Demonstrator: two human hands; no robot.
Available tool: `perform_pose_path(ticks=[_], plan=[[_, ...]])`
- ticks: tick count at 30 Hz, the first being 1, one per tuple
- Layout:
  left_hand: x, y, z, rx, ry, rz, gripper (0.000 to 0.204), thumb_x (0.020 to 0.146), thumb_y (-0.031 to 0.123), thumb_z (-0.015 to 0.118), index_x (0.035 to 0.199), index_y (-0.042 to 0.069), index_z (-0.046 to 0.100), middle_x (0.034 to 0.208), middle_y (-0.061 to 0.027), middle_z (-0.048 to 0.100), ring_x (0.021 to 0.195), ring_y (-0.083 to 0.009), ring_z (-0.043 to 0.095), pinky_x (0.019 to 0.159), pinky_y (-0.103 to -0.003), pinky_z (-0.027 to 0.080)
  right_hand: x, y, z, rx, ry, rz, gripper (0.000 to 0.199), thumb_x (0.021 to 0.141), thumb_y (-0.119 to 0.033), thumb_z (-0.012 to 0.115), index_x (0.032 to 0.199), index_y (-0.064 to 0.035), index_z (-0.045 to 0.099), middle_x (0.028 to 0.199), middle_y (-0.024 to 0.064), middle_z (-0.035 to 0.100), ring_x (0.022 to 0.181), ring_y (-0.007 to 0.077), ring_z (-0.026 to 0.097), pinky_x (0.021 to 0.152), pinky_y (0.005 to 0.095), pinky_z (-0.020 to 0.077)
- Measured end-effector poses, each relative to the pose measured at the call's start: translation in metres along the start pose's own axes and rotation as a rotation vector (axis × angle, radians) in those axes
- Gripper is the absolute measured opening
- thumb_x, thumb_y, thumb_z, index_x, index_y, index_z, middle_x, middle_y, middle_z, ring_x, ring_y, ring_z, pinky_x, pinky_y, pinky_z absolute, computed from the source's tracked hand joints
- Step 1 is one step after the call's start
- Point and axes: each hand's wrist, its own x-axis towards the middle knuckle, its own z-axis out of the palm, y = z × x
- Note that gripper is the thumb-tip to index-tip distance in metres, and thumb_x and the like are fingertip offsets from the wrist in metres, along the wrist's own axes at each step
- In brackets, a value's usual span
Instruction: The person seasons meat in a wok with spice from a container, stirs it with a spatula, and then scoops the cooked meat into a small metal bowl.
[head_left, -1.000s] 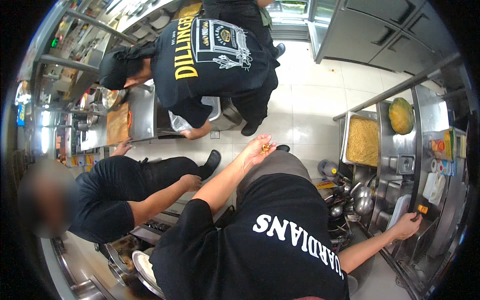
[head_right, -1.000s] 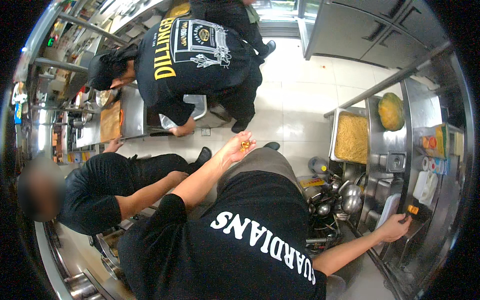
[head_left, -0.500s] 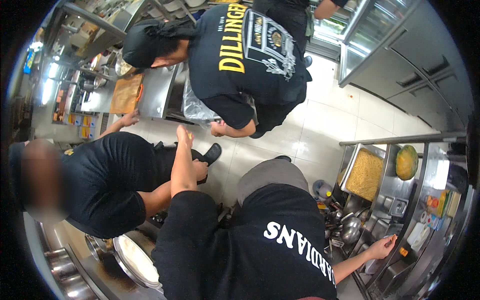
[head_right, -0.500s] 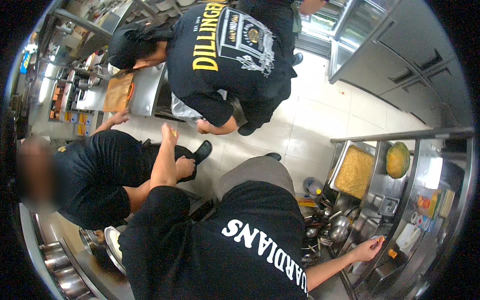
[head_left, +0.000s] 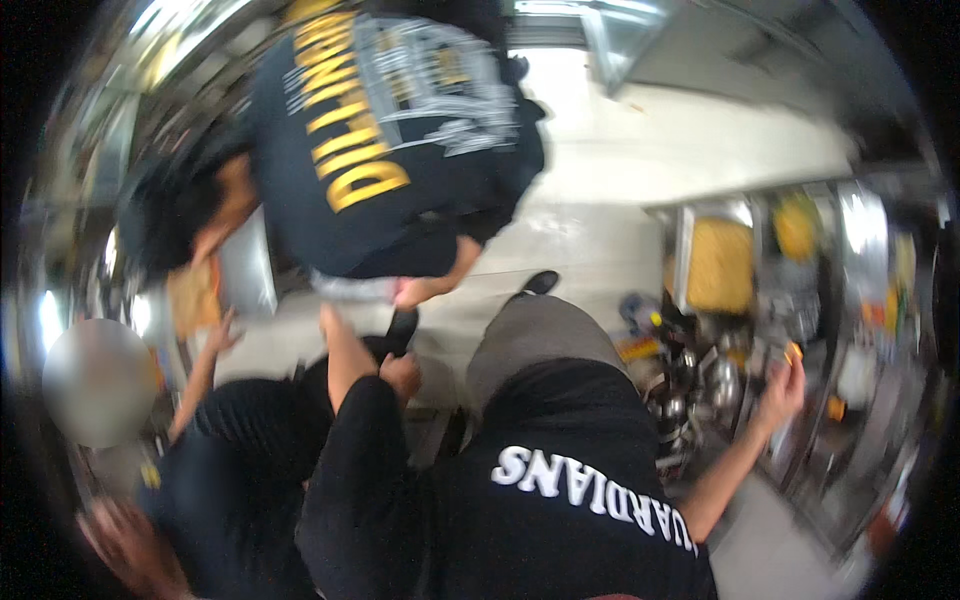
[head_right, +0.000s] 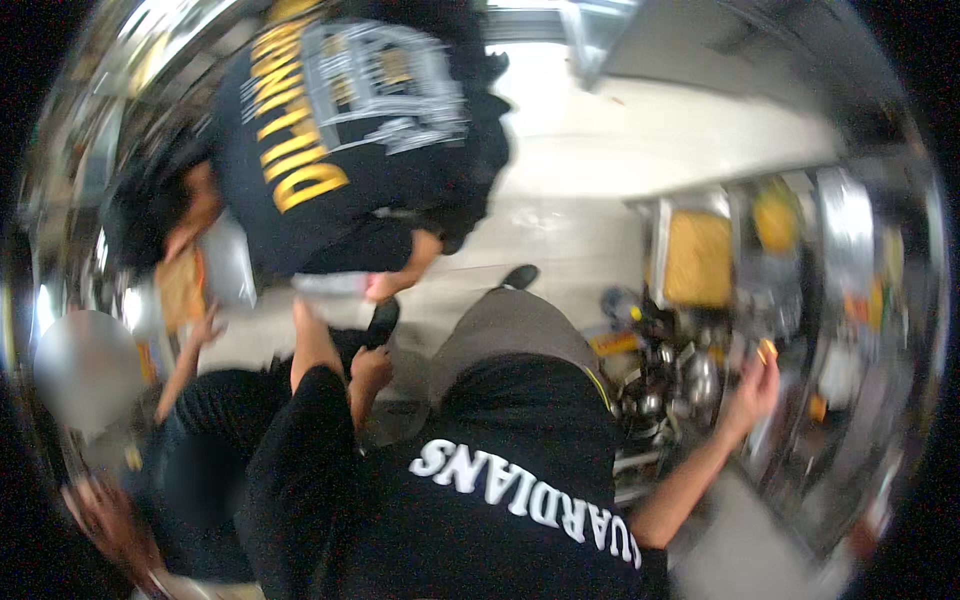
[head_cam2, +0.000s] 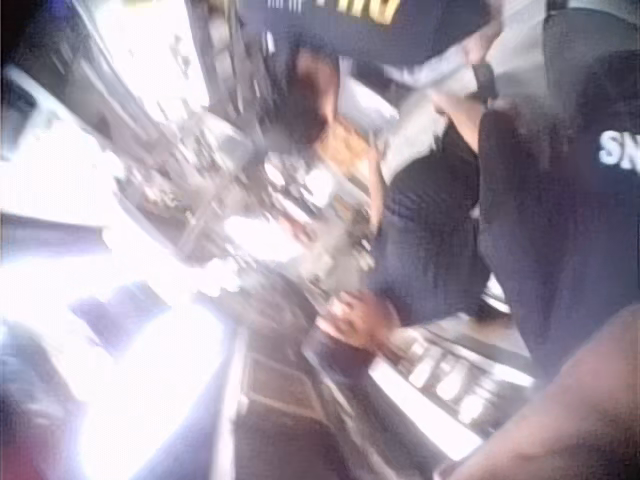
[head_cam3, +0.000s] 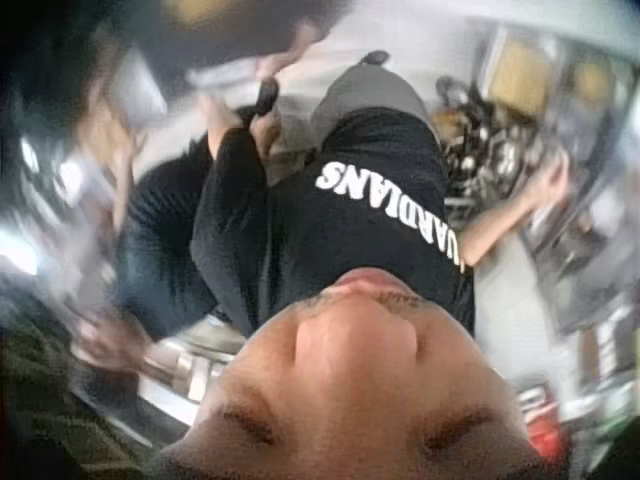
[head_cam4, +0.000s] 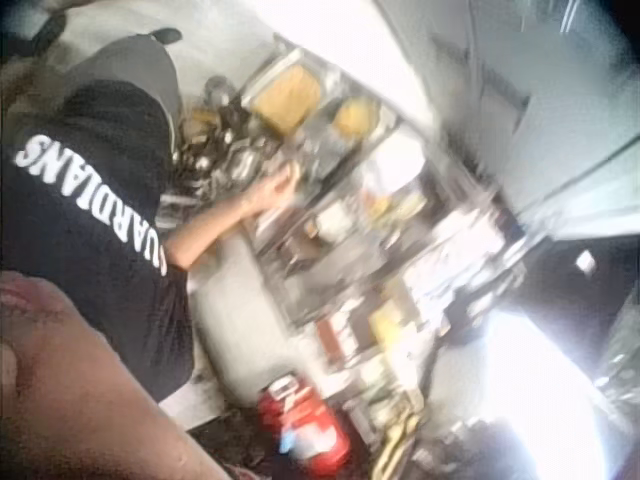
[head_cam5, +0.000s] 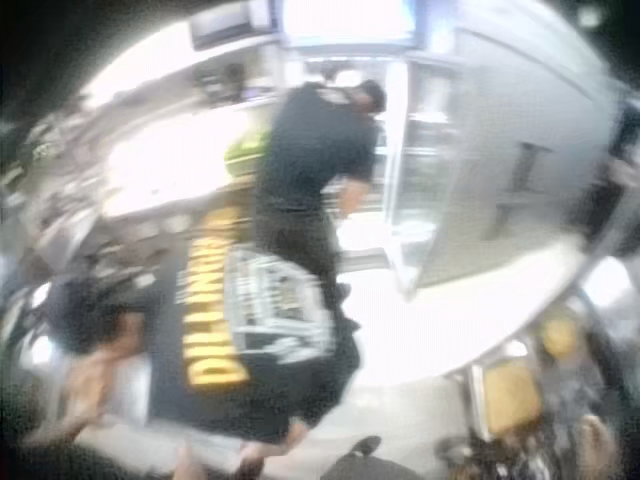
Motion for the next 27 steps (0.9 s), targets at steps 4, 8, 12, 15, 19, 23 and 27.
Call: perform_pose_path(ticks=[4, 8, 12, 15, 19, 23, 27], plan=[[-0.088, -0.102, 0.06, 1.309, -0.645, 0.337, 0.051, 0.095, 0.044, 0.05, 0.124, 0.004, 0.062, 0.121, -0.0175, 0.065, 0.112, -0.0302, 0.062, 0.093, -0.044, 0.05, -0.045, -0.01, 0.02, 0.288, 0.058, 0.085, 0.015, 0.095, -0.007, 0.065, 0.109, -0.0019, 0.066, 0.104, 0.0064, 0.067, 0.083, 0.0123, 0.065, 0.074, 0.0254, 0.055], [-0.235, -0.086, 0.084, 2.073, -0.667, 0.627, 0.047, 0.094, 0.041, 0.049, 0.122, 0.008, 0.067, 0.122, -0.0188, 0.067, 0.117, -0.0332, 0.063, 0.095, -0.044, 0.051, -0.069, -0.003, 0.035, 0.615, 0.03, 0.161, 0.027, 0.09, 0.004, 0.065, 0.112, -0.0049, 0.053, 0.099, 0.0048, 0.064, 0.077, 0.0103, 0.062, 0.069, 0.0242, 0.0542], [-0.224, -0.085, 0.15, 1.885, -1.021, 0.964, 0.037, 0.092, 0.024, 0.051, 0.121, 0.008, 0.068, 0.125, -0.025, 0.063, 0.12, -0.0404, 0.058, 0.1, -0.048, 0.047, -0.083, -0.017, 0.034, 0.802, -0.065, 0.143, 0.03, 0.089, 0.008, 0.063, 0.114, -0.0036, 0.052, 0.1, 0.006, 0.064, 0.082, 0.0104, 0.062, 0.073, 0.0244, 0.0526], [-0.381, -0.022, 0.194, 1.695, -0.889, 1.299, 0.03, 0.092, 0.016, 0.052, 0.115, 0.006, 0.068, 0.117, -0.0241, 0.066, 0.112, -0.0397, 0.062, 0.096, -0.048, 0.049, -0.09, -0.032, 0.022, 0.846, -0.115, 0.147, 0.026, 0.088, 0.008, 0.064, 0.112, -0.0011, 0.056, 0.101, 0.0057, 0.065, 0.09, 0.0105, 0.062, 0.08, 0.025, 0.0529], [-0.531, 0.004, 0.243, 1.018, -1.431, 1.25, 0.031, 0.091, 0.013, 0.064, 0.12, 0.001, 0.063, 0.111, -0.0177, 0.068, 0.101, -0.0277, 0.068, 0.087, -0.037, 0.053, -0.102, -0.032, 0.0, 0.785, -0.292, 0.129, 0.022, 0.089, 0.005, 0.063, 0.11, -0.0002, 0.059, 0.103, 0.0049, 0.065, 0.094, 0.0113, 0.063, 0.084, 0.0254, 0.0521], [-0.643, -0.024, 0.242, 0.809, -2.012, 0.142, 0.023, 0.097, 0.024, 0.066, 0.106, 0.003, 0.064, 0.106, -0.0099, 0.069, 0.098, -0.0193, 0.067, 0.081, -0.03, 0.053, -0.11, -0.032, -0.03, 0.597, -0.316, 0.07, 0.02, 0.087, 0.008, 0.063, 0.105, -0.0013, 0.061, 0.1, 0.0035, 0.063, 0.087, 0.0089, 0.061, 0.075, 0.0234, 0.0499], [-0.662, -0.072, 0.251, 0.828, -2.129, 0.126, 0.019, 0.088, 0.008, 0.075, 0.092, 0.008, 0.056, 0.099, -0.0043, 0.066, 0.09, -0.0161, 0.066, 0.075, -0.027, 0.055, -0.111, -0.02, -0.061, 0.594, -0.403, 0.086, 0.02, 0.086, 0.009, 0.063, 0.102, -0.0021, 0.062, 0.097, 0.0027, 0.061, 0.085, 0.01, 0.061, 0.074, 0.0244, 0.0501]])
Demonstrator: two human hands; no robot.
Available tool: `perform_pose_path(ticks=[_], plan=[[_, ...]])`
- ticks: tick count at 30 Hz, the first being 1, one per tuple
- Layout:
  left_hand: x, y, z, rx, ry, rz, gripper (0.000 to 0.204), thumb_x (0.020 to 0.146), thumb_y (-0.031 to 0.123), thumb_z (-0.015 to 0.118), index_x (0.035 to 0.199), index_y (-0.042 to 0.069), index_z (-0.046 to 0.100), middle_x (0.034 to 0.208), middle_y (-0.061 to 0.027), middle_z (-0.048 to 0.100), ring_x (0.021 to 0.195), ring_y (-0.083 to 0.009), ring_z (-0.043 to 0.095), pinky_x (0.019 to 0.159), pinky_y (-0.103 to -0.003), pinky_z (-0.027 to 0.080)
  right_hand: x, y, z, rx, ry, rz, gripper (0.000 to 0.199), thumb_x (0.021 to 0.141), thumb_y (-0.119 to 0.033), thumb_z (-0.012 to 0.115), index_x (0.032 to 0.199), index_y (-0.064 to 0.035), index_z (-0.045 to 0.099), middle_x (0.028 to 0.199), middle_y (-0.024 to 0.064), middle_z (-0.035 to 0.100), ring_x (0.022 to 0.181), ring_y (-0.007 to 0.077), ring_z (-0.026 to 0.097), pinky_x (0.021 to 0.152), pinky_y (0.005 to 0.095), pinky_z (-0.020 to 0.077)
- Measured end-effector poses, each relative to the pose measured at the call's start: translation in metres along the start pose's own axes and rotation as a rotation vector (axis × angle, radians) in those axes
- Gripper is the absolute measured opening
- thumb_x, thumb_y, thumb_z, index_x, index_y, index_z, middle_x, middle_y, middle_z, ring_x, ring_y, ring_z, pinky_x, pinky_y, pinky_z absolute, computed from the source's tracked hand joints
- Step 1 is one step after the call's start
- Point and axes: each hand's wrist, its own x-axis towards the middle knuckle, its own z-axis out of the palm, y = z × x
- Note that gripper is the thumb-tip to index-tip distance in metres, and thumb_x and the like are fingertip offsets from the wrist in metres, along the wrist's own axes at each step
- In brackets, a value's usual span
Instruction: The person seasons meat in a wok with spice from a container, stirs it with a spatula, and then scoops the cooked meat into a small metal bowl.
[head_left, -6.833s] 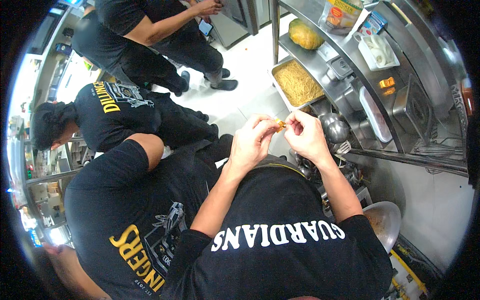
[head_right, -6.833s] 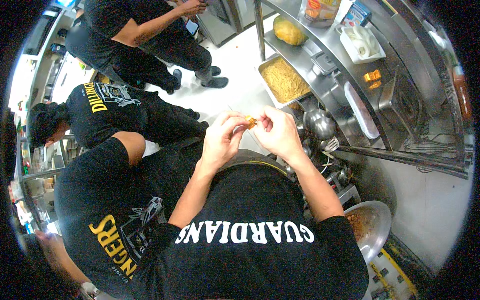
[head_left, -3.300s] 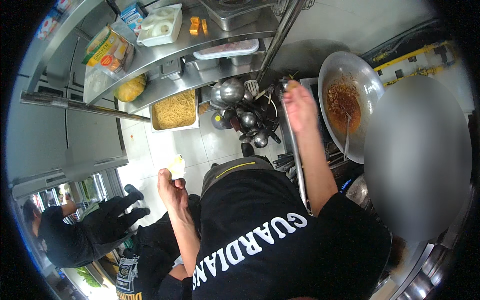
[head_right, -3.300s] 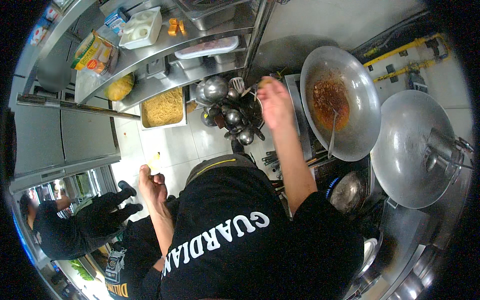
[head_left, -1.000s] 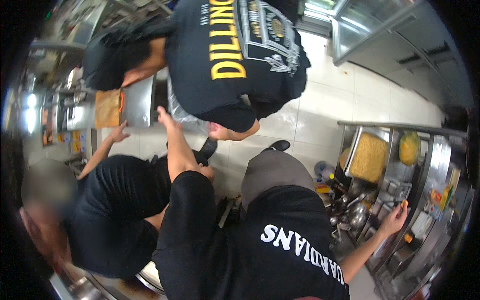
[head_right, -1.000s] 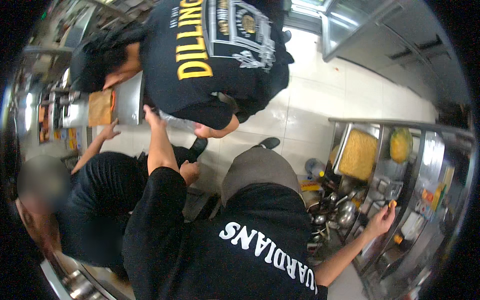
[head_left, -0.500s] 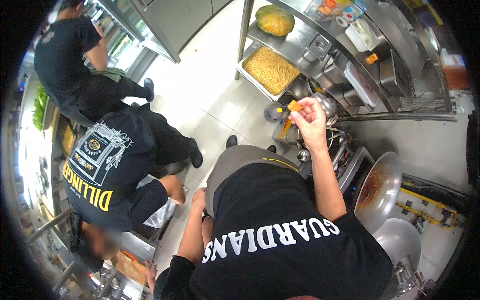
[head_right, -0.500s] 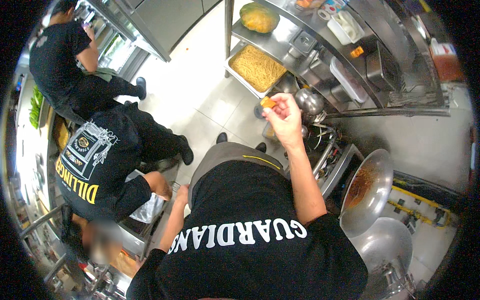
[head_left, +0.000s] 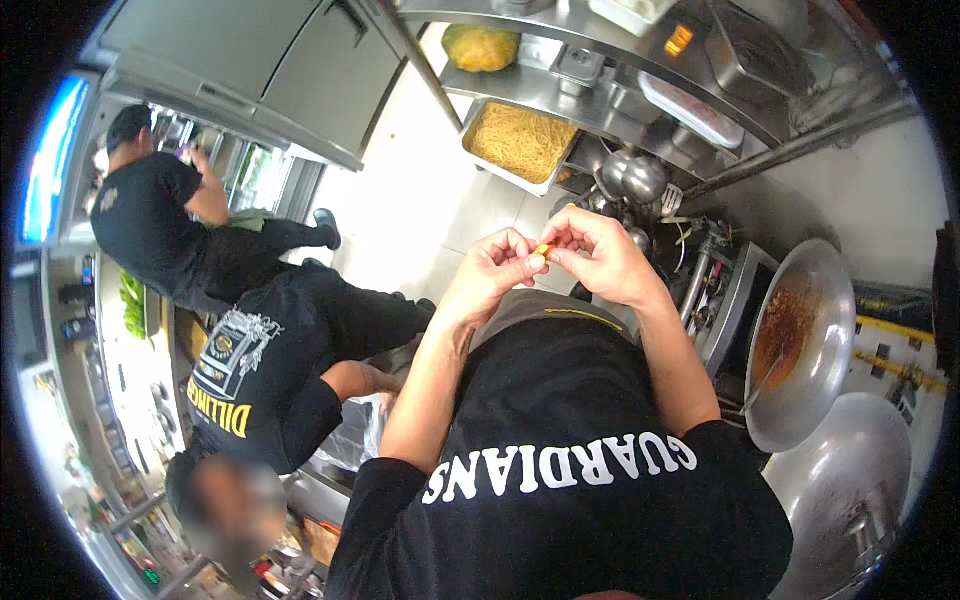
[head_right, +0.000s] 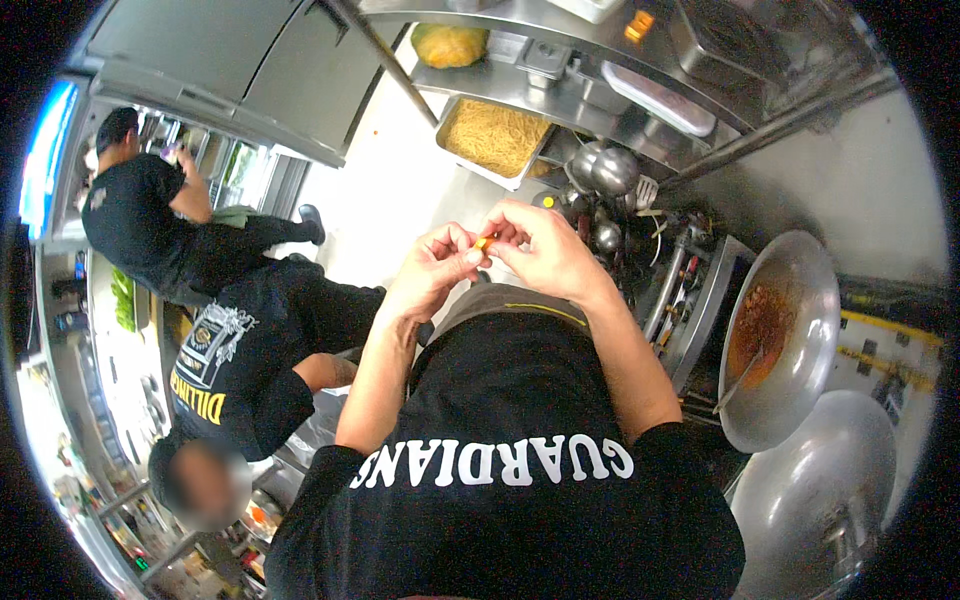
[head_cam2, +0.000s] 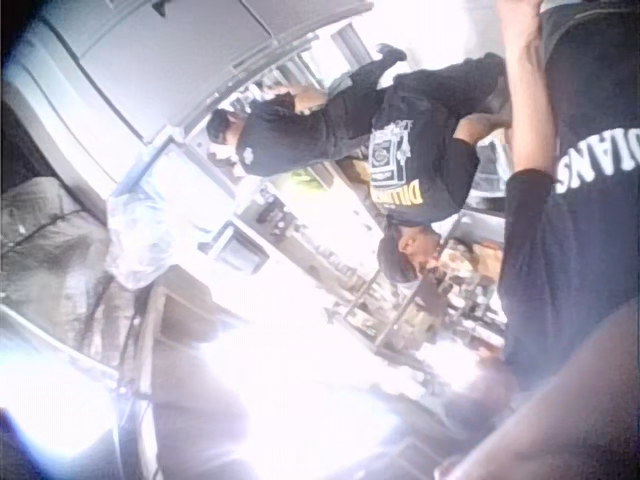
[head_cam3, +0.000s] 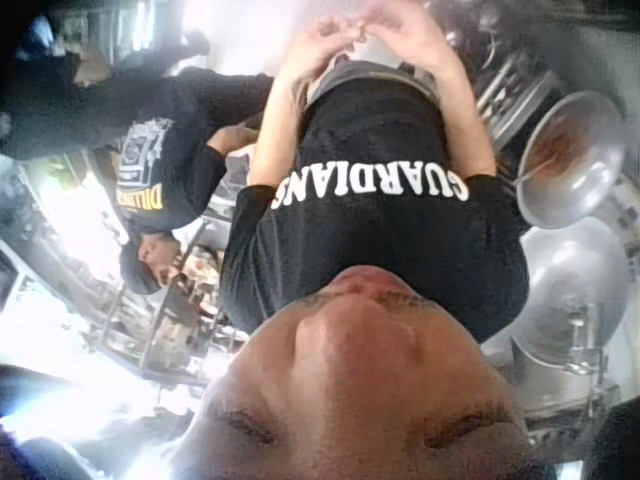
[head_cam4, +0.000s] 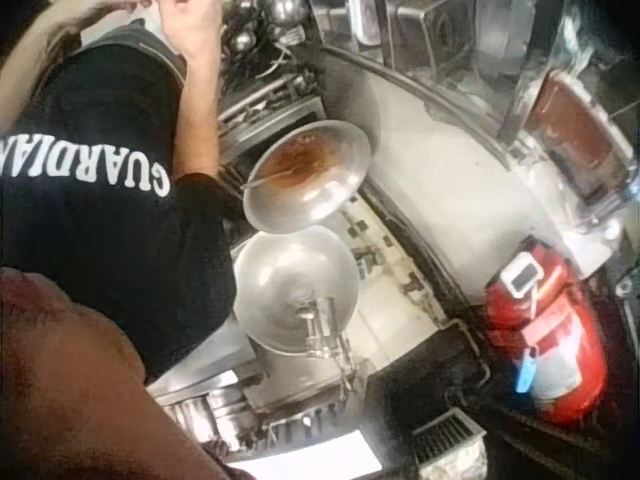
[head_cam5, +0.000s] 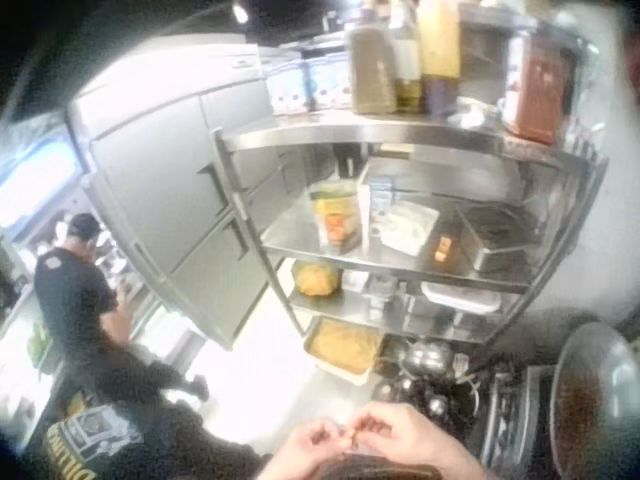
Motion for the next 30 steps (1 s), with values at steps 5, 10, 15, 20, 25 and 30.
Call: perform_pose_path(ticks=[5, 10, 15, 20, 25, 30], plan=[[0.013, -0.003, 0.037, -0.195, 0.046, 0.078, 0.025, 0.084, -0.001, 0.075, 0.101, 0.006, 0.057, 0.103, -0.0048, 0.063, 0.094, -0.0151, 0.065, 0.08, -0.027, 0.055, -0.017, -0.015, -0.004, -0.233, 0.31, -0.146, 0.022, 0.08, 0.006, 0.067, 0.101, -0.0004, 0.064, 0.09, 0.0043, 0.058, 0.077, 0.0127, 0.061, 0.072, 0.0259, 0.0499], [0.018, -0.012, 0.042, -0.152, 0.065, 0.174, 0.036, 0.081, -0.007, 0.076, 0.109, 0.005, 0.057, 0.111, -0.006, 0.061, 0.1, -0.0157, 0.062, 0.088, -0.03, 0.054, -0.028, -0.009, -0.001, -0.507, 0.456, -0.332, 0.015, 0.078, -0.006, 0.071, 0.092, -0.0054, 0.065, 0.089, 0.0101, 0.063, 0.076, 0.0324, 0.064, 0.067, 0.0405, 0.0518], [0.019, -0.009, 0.046, -0.097, 0.04, 0.239, 0.037, 0.082, -0.008, 0.074, 0.111, 0.007, 0.057, 0.11, -0.0051, 0.062, 0.105, -0.0167, 0.061, 0.091, -0.03, 0.052, -0.025, 0.002, -0.001, -0.501, 0.506, -0.409, 0.013, 0.077, -0.003, 0.071, 0.088, -0.0043, 0.064, 0.085, 0.0104, 0.062, 0.074, 0.0304, 0.064, 0.065, 0.0391, 0.0513], [0.015, 0.0, 0.061, 0.3, 0.183, 0.473, 0.029, 0.087, -0.009, 0.067, 0.11, 0.003, 0.056, 0.111, -0.0079, 0.061, 0.106, -0.0171, 0.06, 0.089, -0.03, 0.052, -0.022, -0.003, -0.009, -0.305, 0.464, -0.247, 0.011, 0.075, 0.0, 0.067, 0.084, -0.0001, 0.062, 0.075, 0.0086, 0.06, 0.06, 0.0154, 0.058, 0.056, 0.0302, 0.0476], [0.011, 0.029, 0.062, 1.007, 0.228, 0.705, 0.022, 0.084, -0.014, 0.064, 0.098, 0.003, 0.061, 0.101, -0.0112, 0.064, 0.095, -0.0205, 0.064, 0.077, -0.029, 0.054, -0.016, -0.013, -0.012, -0.234, 0.331, -0.11, 0.01, 0.076, 0.001, 0.065, 0.085, 0.0003, 0.061, 0.074, 0.003, 0.056, 0.061, 0.0076, 0.051, 0.056, 0.0254, 0.0427], [0.013, 0.046, 0.048, 1.112, 0.17, 0.67, 0.02, 0.08, -0.014, 0.066, 0.089, 0.003, 0.06, 0.1, -0.0117, 0.064, 0.09, -0.0225, 0.065, 0.073, -0.032, 0.054, -0.003, -0.019, -0.021, -0.207, 0.161, -0.083, 0.006, 0.08, 0.001, 0.063, 0.085, 0.0, 0.06, 0.073, 0.0006, 0.056, 0.061, 0.0062, 0.05, 0.056, 0.0241, 0.0418]])
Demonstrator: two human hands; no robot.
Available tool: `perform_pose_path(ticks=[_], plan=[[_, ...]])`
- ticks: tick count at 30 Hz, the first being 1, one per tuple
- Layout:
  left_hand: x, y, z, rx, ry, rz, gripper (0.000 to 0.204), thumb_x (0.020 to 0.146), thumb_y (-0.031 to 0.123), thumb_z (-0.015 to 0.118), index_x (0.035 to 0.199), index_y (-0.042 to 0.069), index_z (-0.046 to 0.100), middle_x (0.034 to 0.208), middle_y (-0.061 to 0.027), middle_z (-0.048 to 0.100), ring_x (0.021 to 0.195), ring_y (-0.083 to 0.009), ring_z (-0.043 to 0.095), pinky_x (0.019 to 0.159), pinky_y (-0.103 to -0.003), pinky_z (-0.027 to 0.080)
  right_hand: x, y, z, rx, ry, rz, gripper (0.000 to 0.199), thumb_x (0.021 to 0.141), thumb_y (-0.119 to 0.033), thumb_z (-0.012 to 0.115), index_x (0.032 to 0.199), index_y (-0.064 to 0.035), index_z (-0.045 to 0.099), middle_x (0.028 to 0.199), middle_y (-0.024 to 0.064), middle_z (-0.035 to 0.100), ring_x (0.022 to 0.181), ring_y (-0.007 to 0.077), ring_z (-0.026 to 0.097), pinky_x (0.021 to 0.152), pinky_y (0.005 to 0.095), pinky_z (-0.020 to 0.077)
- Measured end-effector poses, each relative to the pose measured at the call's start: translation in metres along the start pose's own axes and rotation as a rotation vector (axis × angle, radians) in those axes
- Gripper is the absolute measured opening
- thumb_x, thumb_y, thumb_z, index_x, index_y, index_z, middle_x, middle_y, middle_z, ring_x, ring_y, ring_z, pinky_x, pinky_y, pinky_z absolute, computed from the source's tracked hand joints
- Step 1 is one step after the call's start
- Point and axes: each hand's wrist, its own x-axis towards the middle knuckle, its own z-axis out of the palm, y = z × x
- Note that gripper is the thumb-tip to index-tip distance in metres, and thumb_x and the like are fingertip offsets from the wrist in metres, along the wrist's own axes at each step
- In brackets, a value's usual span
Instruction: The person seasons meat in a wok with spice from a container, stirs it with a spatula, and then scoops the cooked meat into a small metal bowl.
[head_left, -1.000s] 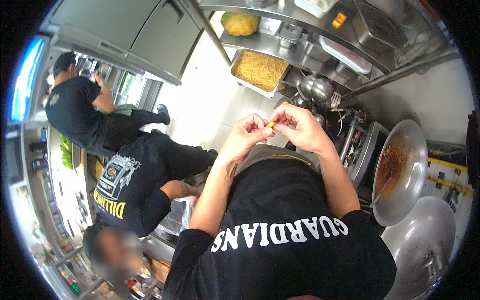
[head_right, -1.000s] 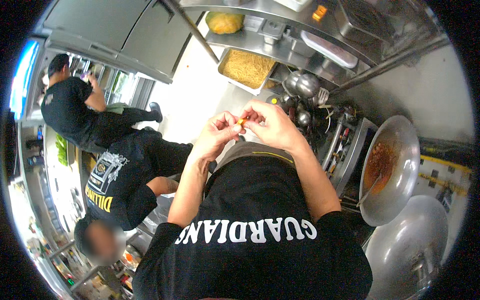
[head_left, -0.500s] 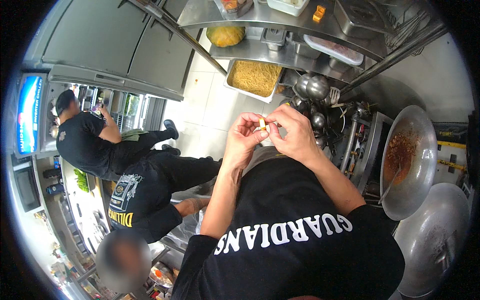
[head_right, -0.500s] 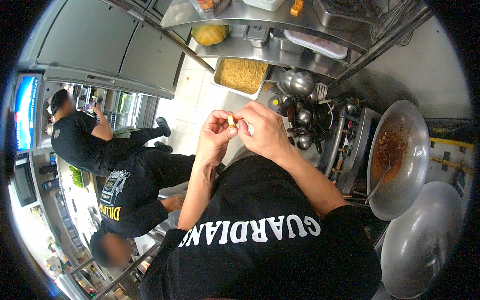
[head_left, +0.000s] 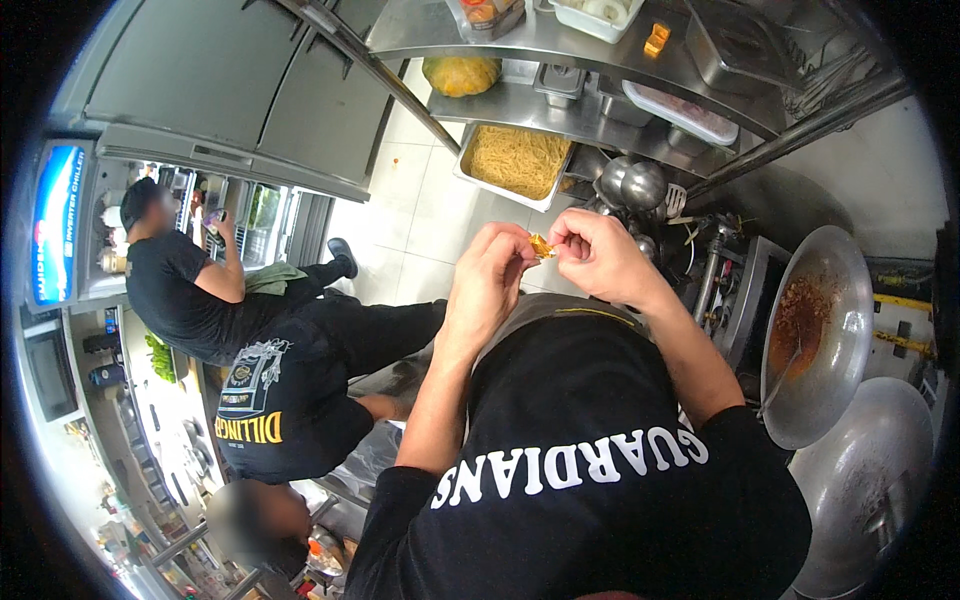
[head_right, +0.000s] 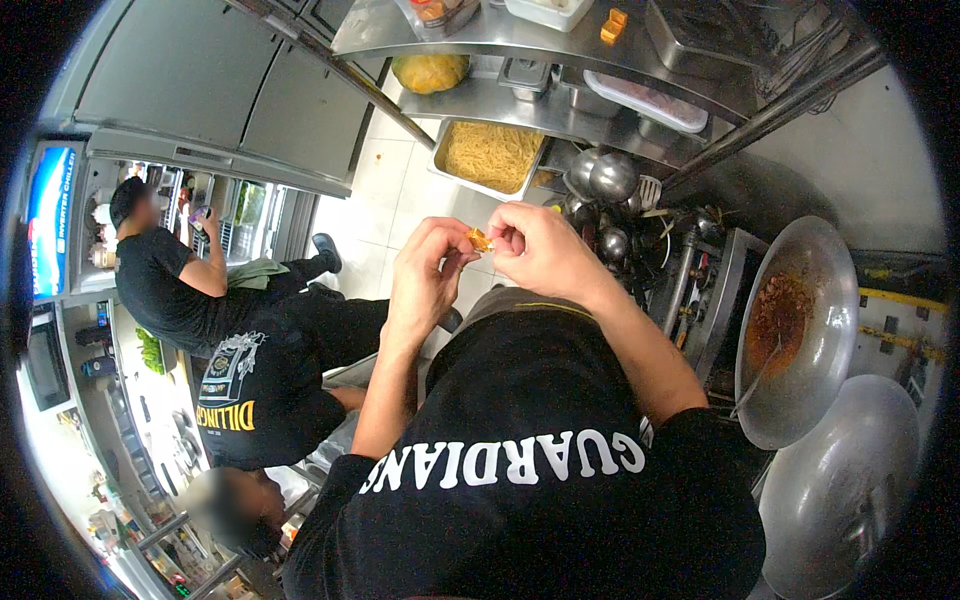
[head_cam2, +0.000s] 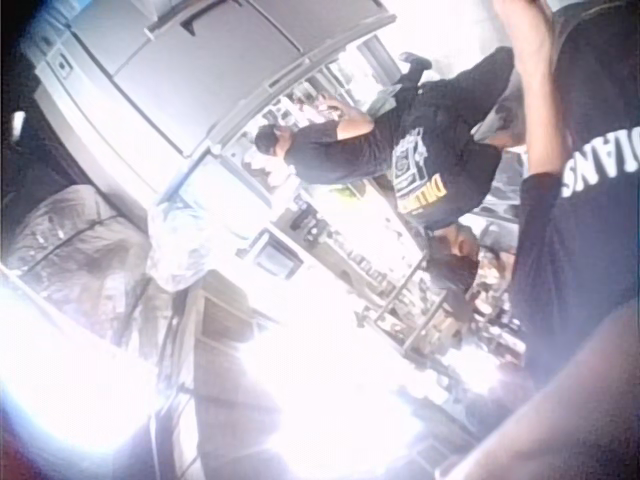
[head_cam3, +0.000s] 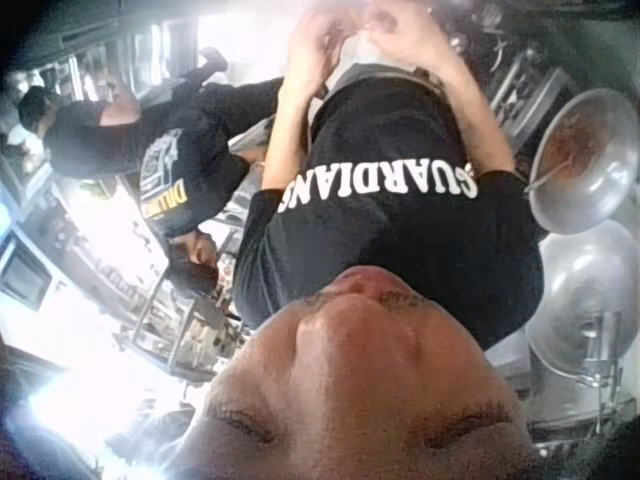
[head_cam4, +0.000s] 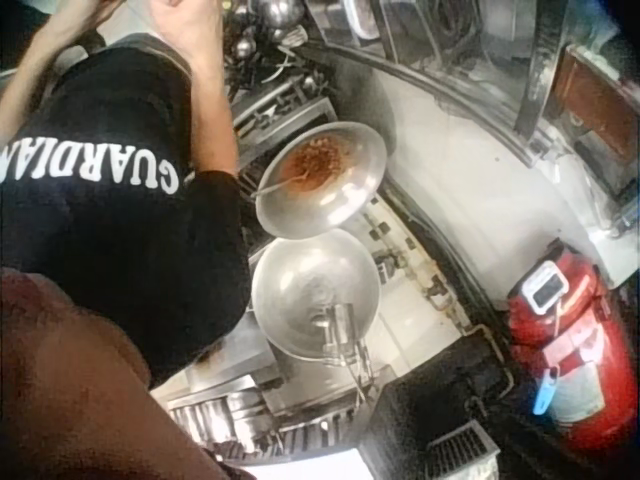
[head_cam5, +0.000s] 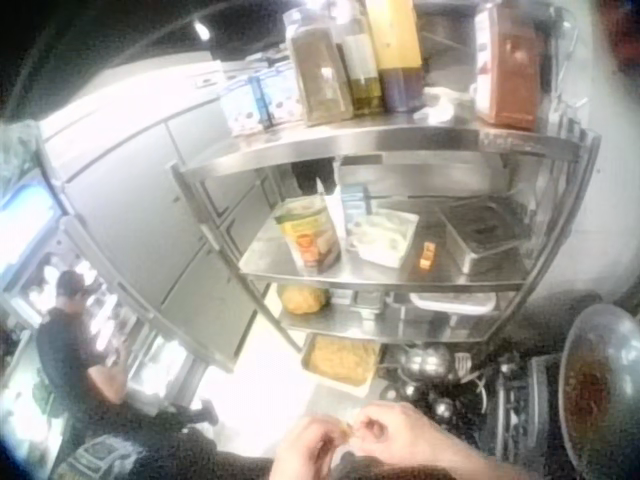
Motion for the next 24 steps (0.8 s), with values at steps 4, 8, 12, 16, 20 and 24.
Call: perform_pose_path(ticks=[4, 8, 12, 16, 20, 24], plan=[[0.006, 0.005, -0.014, -0.12, -0.095, -0.019, 0.019, 0.079, -0.013, 0.067, 0.085, 0.002, 0.058, 0.101, -0.0116, 0.065, 0.09, -0.0221, 0.064, 0.077, -0.032, 0.053, 0.016, 0.025, -0.014, 0.422, -0.24, 0.172, 0.007, 0.084, -0.008, 0.063, 0.087, -0.0011, 0.062, 0.074, 0.0016, 0.058, 0.063, 0.0096, 0.055, 0.06, 0.0247, 0.0439], [0.004, -0.005, -0.032, -0.345, -0.273, -0.01, 0.014, 0.086, -0.006, 0.067, 0.085, 0.004, 0.056, 0.115, -0.0126, 0.064, 0.093, -0.0183, 0.063, 0.081, -0.03, 0.052, 0.012, 0.032, -0.014, 1.067, -0.442, 0.361, 0.018, 0.091, -0.017, 0.065, 0.099, -0.0017, 0.06, 0.084, 0.0008, 0.059, 0.07, 0.0097, 0.052, 0.065, 0.0248, 0.0425], [-0.013, -0.016, -0.03, -0.85, -0.219, -0.255, 0.014, 0.09, 0.0, 0.067, 0.087, 0.004, 0.054, 0.123, -0.0161, 0.06, 0.099, -0.0206, 0.063, 0.088, -0.033, 0.053, 0.007, 0.031, -0.003, 1.245, -0.436, 0.344, 0.021, 0.092, -0.02, 0.066, 0.101, -0.0019, 0.059, 0.085, 0.0016, 0.058, 0.071, 0.0107, 0.052, 0.066, 0.0273, 0.0435], [-0.018, -0.022, -0.025, -1.217, -0.153, -0.331, 0.02, 0.093, 0.012, 0.069, 0.103, 0.006, 0.052, 0.125, -0.0204, 0.059, 0.104, -0.0304, 0.067, 0.091, -0.043, 0.059, 0.006, 0.021, 0.009, 1.217, -0.326, 0.325, 0.016, 0.094, -0.016, 0.062, 0.102, -0.0023, 0.06, 0.08, 0.001, 0.058, 0.069, 0.0091, 0.053, 0.065, 0.0262, 0.0451], [-0.013, -0.014, -0.02, -1.067, -0.099, -0.434, 0.022, 0.093, 0.009, 0.068, 0.108, 0.003, 0.053, 0.121, -0.0179, 0.061, 0.102, -0.0249, 0.068, 0.088, -0.039, 0.06, 0.006, 0.022, 0.009, 0.825, -0.211, 0.231, 0.008, 0.093, -0.011, 0.06, 0.095, -0.0035, 0.06, 0.078, -0.0019, 0.055, 0.067, 0.0063, 0.052, 0.063, 0.0238, 0.0445], [-0.013, -0.013, -0.015, -0.874, -0.082, -0.536, 0.016, 0.097, 0.01, 0.064, 0.107, 0.001, 0.056, 0.104, -0.0118, 0.067, 0.095, -0.0184, 0.069, 0.083, -0.035, 0.061, 0.003, 0.022, 0.003, 0.594, -0.21, 0.178, 0.005, 0.092, -0.01, 0.059, 0.09, -0.0056, 0.057, 0.078, -0.0035, 0.054, 0.068, 0.0048, 0.051, 0.064, 0.0222, 0.0434]])
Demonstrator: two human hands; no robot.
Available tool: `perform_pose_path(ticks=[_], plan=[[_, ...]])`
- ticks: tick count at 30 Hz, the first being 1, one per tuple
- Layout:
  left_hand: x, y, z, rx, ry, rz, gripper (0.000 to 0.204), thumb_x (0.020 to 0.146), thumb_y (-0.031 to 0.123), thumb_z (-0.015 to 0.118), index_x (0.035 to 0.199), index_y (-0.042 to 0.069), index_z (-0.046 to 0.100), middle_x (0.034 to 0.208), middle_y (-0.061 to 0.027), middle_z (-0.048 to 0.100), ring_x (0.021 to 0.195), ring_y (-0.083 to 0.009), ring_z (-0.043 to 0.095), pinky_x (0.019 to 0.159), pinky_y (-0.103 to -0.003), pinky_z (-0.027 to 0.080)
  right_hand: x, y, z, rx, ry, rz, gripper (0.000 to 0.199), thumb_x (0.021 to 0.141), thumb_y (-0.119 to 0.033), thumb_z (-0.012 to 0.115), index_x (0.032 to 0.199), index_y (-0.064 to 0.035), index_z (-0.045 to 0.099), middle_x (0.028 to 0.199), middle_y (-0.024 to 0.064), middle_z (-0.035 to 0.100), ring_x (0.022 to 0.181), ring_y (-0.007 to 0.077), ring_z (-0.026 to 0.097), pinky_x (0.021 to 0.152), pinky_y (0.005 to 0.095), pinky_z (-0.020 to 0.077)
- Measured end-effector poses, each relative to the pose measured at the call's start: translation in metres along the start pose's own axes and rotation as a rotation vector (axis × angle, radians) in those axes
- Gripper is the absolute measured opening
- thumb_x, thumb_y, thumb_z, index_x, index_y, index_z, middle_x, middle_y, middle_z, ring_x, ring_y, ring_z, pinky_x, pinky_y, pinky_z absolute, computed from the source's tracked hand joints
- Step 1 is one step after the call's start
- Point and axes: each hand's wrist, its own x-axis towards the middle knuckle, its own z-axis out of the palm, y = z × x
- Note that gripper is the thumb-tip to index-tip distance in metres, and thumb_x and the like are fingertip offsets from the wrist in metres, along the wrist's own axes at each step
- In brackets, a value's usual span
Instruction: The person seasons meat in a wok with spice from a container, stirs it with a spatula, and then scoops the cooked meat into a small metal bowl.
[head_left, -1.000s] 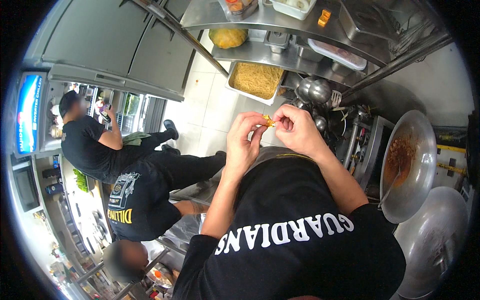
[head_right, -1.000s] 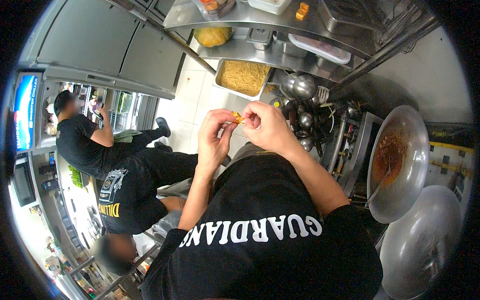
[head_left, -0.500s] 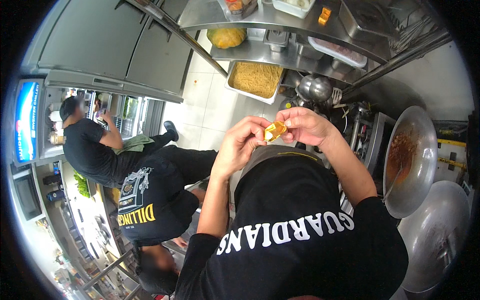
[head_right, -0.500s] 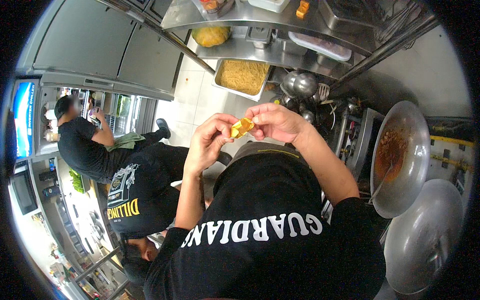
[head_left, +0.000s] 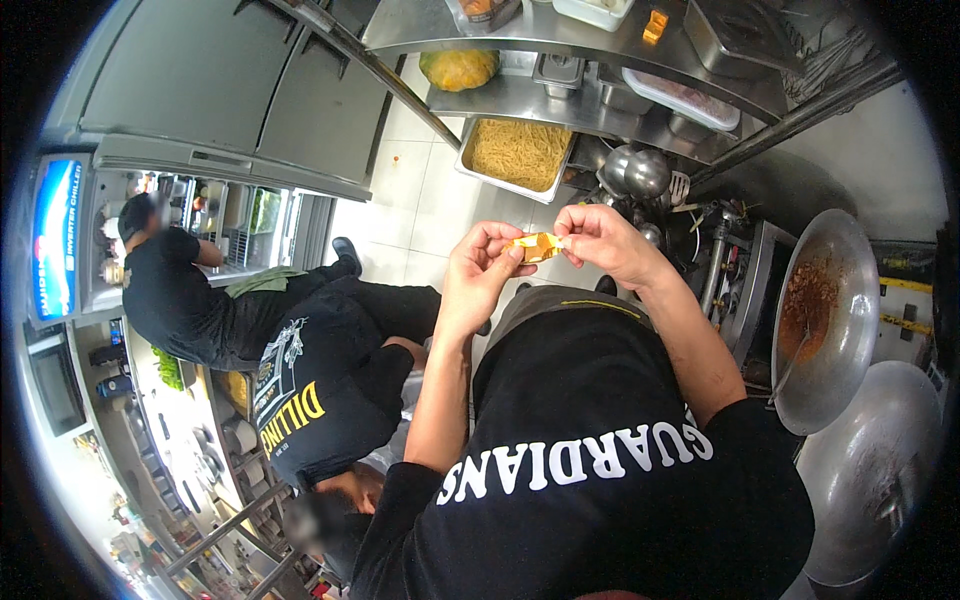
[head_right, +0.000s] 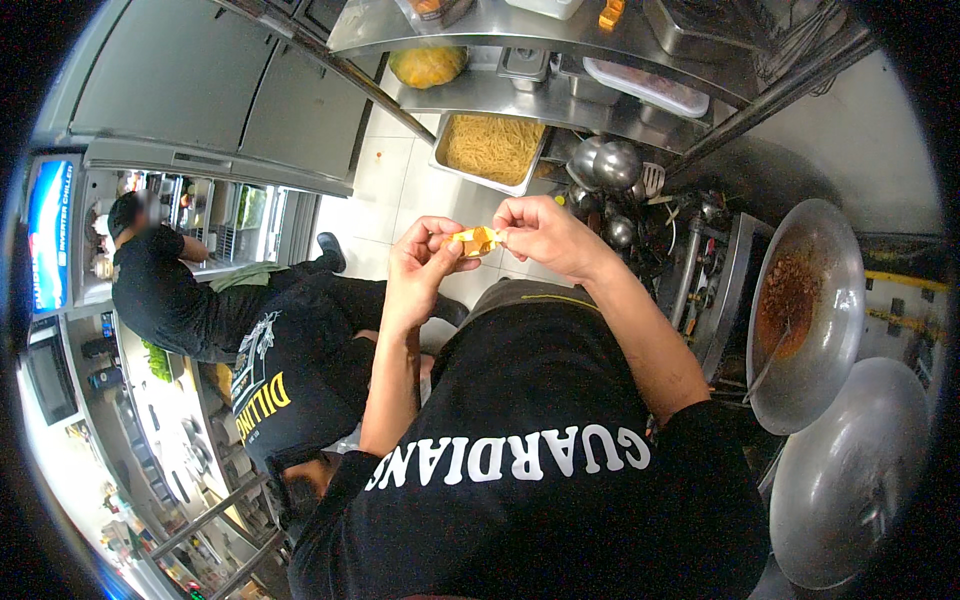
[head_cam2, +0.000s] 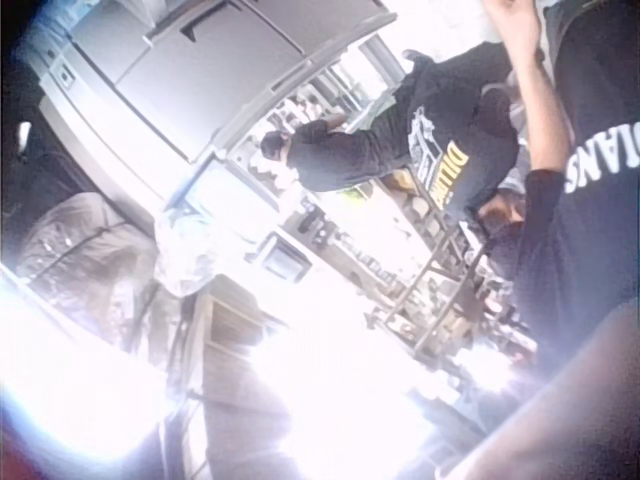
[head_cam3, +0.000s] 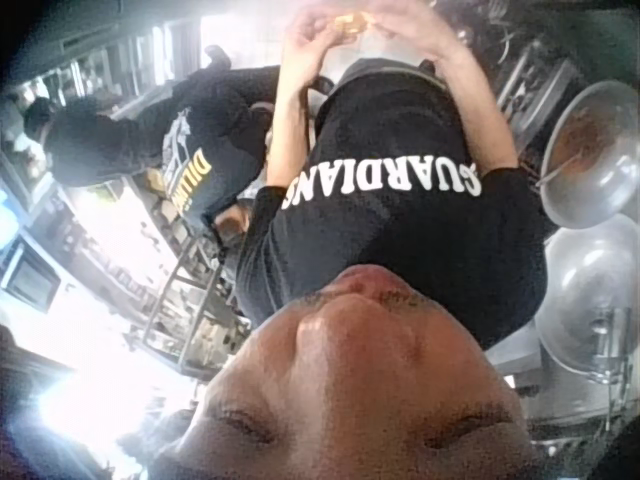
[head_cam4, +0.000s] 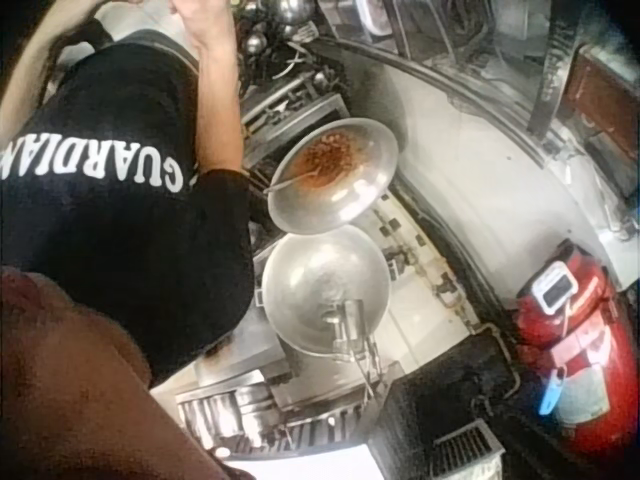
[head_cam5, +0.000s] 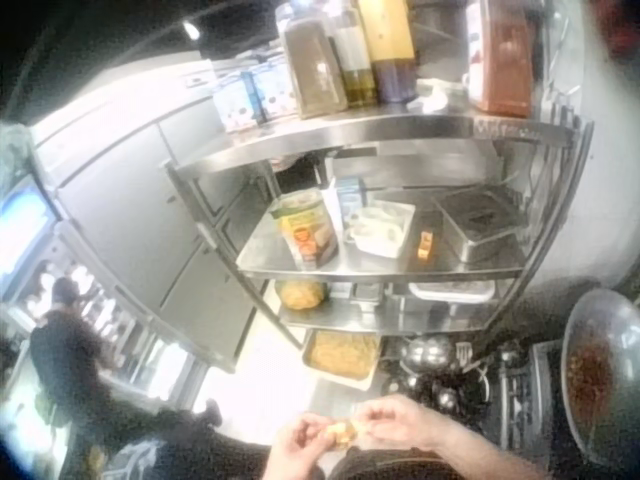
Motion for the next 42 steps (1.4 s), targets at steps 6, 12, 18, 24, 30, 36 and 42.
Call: perform_pose_path(ticks=[6, 12, 18, 24, 30, 36, 42], plan=[[-0.006, -0.005, 0.008, 0.032, 0.172, 0.031, 0.014, 0.1, 0.014, 0.061, 0.101, 0.0, 0.06, 0.089, -0.0061, 0.067, 0.081, -0.0118, 0.066, 0.074, -0.029, 0.059, -0.008, 0.002, 0.014, -0.256, 0.196, -0.16, 0.006, 0.088, -0.006, 0.064, 0.091, -0.0034, 0.06, 0.075, -0.0028, 0.056, 0.066, 0.0055, 0.051, 0.063, 0.0239, 0.0446], [-0.023, 0.017, 0.011, 0.302, 0.226, 0.074, 0.014, 0.098, 0.013, 0.064, 0.105, 0.001, 0.06, 0.091, -0.0051, 0.067, 0.081, -0.011, 0.065, 0.074, -0.028, 0.058, -0.022, -0.029, 0.059, -0.752, 0.368, -0.417, 0.011, 0.085, -0.005, 0.069, 0.091, -0.0003, 0.061, 0.075, 0.0029, 0.059, 0.064, 0.0075, 0.055, 0.061, 0.0264, 0.0471], [-0.048, 0.018, 0.023, -0.301, 0.101, -0.034, 0.037, 0.094, 0.011, 0.068, 0.125, 0.005, 0.05, 0.111, -0.0085, 0.065, 0.098, -0.0176, 0.067, 0.082, -0.033, 0.06, -0.025, 0.003, 0.079, -0.295, 0.564, -0.301, 0.008, 0.09, -0.006, 0.067, 0.088, 0.0, 0.061, 0.07, 0.0014, 0.06, 0.055, 0.0067, 0.054, 0.053, 0.0241, 0.0454], [-0.061, 0.01, 0.026, -0.587, 0.197, -0.075, 0.029, 0.093, 0.006, 0.067, 0.119, 0.004, 0.056, 0.111, -0.0085, 0.066, 0.1, -0.0175, 0.067, 0.085, -0.032, 0.059, -0.035, 0.005, 0.101, 0.098, 0.586, -0.247, 0.007, 0.092, -0.004, 0.067, 0.092, -0.0009, 0.06, 0.078, -0.0006, 0.062, 0.062, 0.0061, 0.056, 0.055, 0.0215, 0.0447], [-0.062, 0.005, 0.038, -0.247, 0.302, 0.157, 0.024, 0.092, -0.006, 0.063, 0.115, 0.0, 0.059, 0.104, -0.0078, 0.066, 0.093, -0.0133, 0.064, 0.086, -0.031, 0.056, -0.044, -0.012, 0.11, -0.503, 0.616, -0.503, 0.012, 0.089, -0.003, 0.07, 0.097, 0.0006, 0.062, 0.085, 0.0027, 0.065, 0.072, 0.0089, 0.061, 0.063, 0.0219, 0.049], [-0.049, -0.007, 0.035, -0.331, 0.048, 0.018, 0.024, 0.091, 0.002, 0.068, 0.112, 0.004, 0.056, 0.101, -0.0052, 0.065, 0.088, -0.0114, 0.062, 0.081, -0.025, 0.051, -0.049, -0.002, 0.081, 0.065, 0.373, -0.209, 0.013, 0.093, -0.005, 0.066, 0.104, 0.0011, 0.062, 0.09, 0.0054, 0.067, 0.077, 0.011, 0.063, 0.068, 0.0264, 0.0539], [-0.034, -0.015, 0.054, -0.5, 0.072, -0.124, 0.021, 0.096, 0.008, 0.063, 0.117, 0.008, 0.058, 0.108, -0.0047, 0.065, 0.093, -0.0146, 0.064, 0.085, -0.033, 0.054, -0.083, 0.001, 0.038, 0.666, 0.406, -0.231, 0.015, 0.097, -0.006, 0.06, 0.111, -0.0021, 0.059, 0.102, 0.0101, 0.064, 0.093, 0.0192, 0.063, 0.083, 0.032, 0.0544]])
